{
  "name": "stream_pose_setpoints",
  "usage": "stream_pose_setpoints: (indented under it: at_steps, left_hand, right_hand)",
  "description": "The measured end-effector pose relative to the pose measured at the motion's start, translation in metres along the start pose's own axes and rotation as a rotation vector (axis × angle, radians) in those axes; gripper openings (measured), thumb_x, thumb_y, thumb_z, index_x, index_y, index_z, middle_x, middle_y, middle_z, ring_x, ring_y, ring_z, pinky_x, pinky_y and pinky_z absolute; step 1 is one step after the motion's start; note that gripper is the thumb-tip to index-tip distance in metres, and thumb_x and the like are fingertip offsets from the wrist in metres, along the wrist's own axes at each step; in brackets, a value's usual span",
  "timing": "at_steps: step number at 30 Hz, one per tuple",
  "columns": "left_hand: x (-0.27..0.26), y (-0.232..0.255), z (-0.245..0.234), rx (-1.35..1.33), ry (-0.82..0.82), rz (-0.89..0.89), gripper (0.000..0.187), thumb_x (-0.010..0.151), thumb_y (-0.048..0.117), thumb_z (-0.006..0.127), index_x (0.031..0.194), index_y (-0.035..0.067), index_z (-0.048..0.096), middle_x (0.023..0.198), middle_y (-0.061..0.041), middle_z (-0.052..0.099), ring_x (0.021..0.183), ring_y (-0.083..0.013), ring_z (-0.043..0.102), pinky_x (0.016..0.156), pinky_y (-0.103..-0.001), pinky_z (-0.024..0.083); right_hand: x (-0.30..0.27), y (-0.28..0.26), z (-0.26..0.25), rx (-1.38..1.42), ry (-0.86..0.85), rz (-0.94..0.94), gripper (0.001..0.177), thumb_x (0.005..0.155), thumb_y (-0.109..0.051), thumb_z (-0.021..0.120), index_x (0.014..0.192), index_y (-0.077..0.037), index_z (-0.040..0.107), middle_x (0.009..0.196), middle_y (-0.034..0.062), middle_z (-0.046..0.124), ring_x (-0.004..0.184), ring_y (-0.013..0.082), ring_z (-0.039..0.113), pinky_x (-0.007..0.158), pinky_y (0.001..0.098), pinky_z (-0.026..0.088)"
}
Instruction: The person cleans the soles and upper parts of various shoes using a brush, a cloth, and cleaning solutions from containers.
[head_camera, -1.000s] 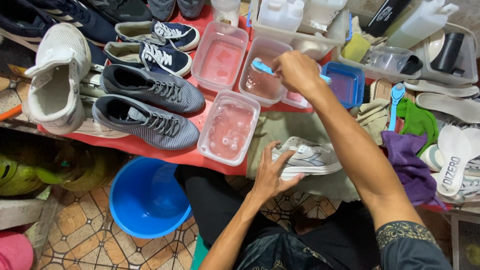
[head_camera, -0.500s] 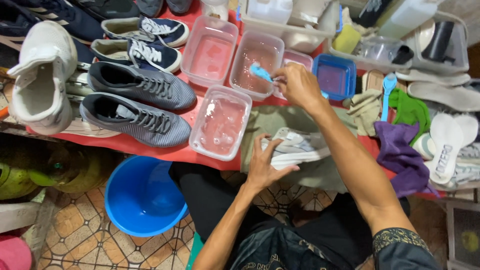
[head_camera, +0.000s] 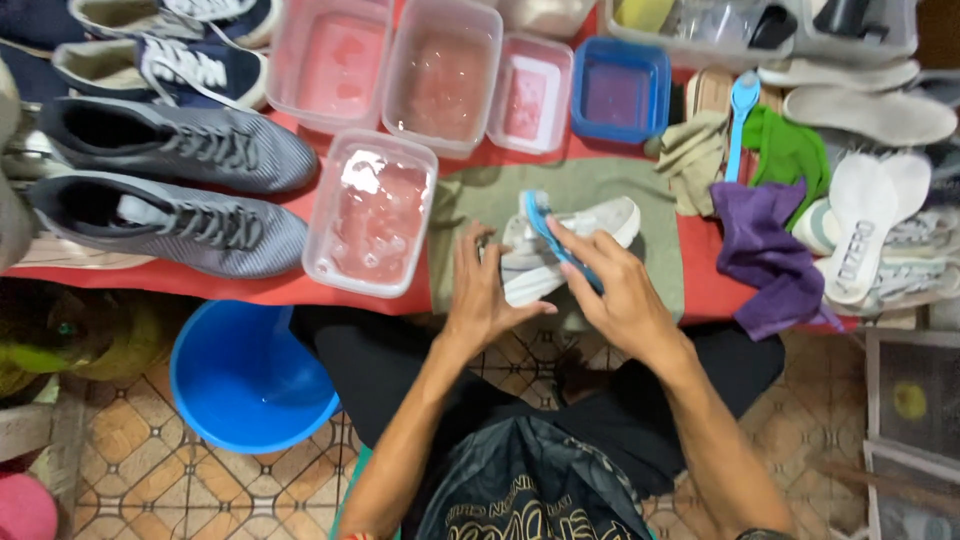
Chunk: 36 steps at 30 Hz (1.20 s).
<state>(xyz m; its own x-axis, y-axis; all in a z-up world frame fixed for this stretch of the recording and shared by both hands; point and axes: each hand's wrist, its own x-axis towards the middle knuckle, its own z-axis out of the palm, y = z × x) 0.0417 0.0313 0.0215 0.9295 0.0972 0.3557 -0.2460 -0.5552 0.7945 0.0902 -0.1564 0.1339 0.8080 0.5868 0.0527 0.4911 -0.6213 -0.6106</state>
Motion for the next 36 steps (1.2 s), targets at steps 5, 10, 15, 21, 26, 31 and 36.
stream_pose_setpoints:
  at_steps: [5, 10, 15, 21, 26, 31, 36]
  left_hand:
    - [-0.003, -0.035, 0.011, -0.08, -0.138, -0.005, 0.088, 0.054, 0.031, 0.1, 0.12, 0.004, 0.048, 0.122, -0.02, 0.044, 0.121, -0.0529, 0.045, 0.109, -0.061, 0.034]
    - [-0.002, -0.027, 0.0, -0.106, -0.2, -0.05, 0.08, 0.057, 0.024, 0.088, 0.124, 0.005, 0.049, 0.114, -0.014, 0.04, 0.097, -0.0335, 0.041, 0.098, -0.042, 0.035]
    - [-0.004, -0.025, 0.0, -0.125, -0.218, -0.082, 0.089, 0.053, 0.016, 0.091, 0.13, 0.003, 0.049, 0.118, -0.018, 0.04, 0.103, -0.0394, 0.042, 0.099, -0.048, 0.036]
    - [-0.004, -0.021, -0.004, -0.13, -0.238, -0.085, 0.085, 0.054, 0.014, 0.089, 0.128, 0.004, 0.049, 0.116, -0.016, 0.041, 0.102, -0.0394, 0.042, 0.099, -0.048, 0.038]
    - [-0.002, -0.02, -0.006, -0.119, -0.252, -0.062, 0.076, 0.058, 0.013, 0.086, 0.125, 0.004, 0.051, 0.113, -0.015, 0.039, 0.098, -0.0373, 0.041, 0.096, -0.046, 0.039]
    - [-0.001, -0.016, -0.01, -0.118, -0.287, -0.053, 0.072, 0.059, 0.015, 0.085, 0.123, 0.007, 0.053, 0.112, -0.012, 0.039, 0.1, -0.0364, 0.042, 0.093, -0.045, 0.041]
    - [0.001, -0.013, -0.009, -0.087, -0.317, -0.059, 0.071, 0.06, 0.017, 0.085, 0.122, 0.008, 0.052, 0.112, -0.012, 0.038, 0.097, -0.035, 0.04, 0.097, -0.043, 0.039]
  right_hand:
    - [-0.053, 0.014, 0.025, 0.019, 0.081, 0.146, 0.049, 0.102, -0.012, 0.055, 0.151, -0.014, 0.057, 0.097, 0.0154, 0.062, 0.086, 0.0367, 0.068, 0.072, 0.0453, 0.055]
    - [-0.069, 0.003, 0.06, 0.043, 0.039, 0.194, 0.043, 0.1, -0.013, 0.057, 0.141, -0.019, 0.066, 0.093, 0.0107, 0.065, 0.076, 0.0339, 0.07, 0.063, 0.0425, 0.058]
    - [-0.065, -0.02, 0.058, -0.015, 0.031, 0.285, 0.051, 0.099, -0.002, 0.049, 0.148, -0.012, 0.058, 0.091, 0.0146, 0.062, 0.063, 0.0232, 0.064, 0.057, 0.033, 0.057]
    - [-0.062, -0.005, 0.053, -0.199, 0.132, 0.317, 0.05, 0.098, -0.001, 0.051, 0.146, -0.011, 0.061, 0.085, 0.0141, 0.061, 0.053, 0.0294, 0.063, 0.045, 0.0383, 0.051]
    - [-0.062, 0.021, 0.048, -0.244, 0.17, 0.257, 0.046, 0.101, -0.01, 0.052, 0.144, -0.021, 0.064, 0.08, 0.0075, 0.057, 0.052, 0.0276, 0.061, 0.044, 0.0389, 0.049]
    - [-0.061, 0.031, 0.039, -0.264, 0.199, 0.182, 0.041, 0.1, -0.02, 0.055, 0.136, -0.03, 0.071, 0.081, 0.0025, 0.063, 0.064, 0.0298, 0.067, 0.055, 0.0406, 0.056]
    - [-0.051, 0.057, 0.017, -0.232, 0.335, 0.065, 0.033, 0.094, -0.006, 0.064, 0.124, -0.013, 0.077, 0.091, 0.0164, 0.073, 0.085, 0.036, 0.072, 0.072, 0.0418, 0.058]
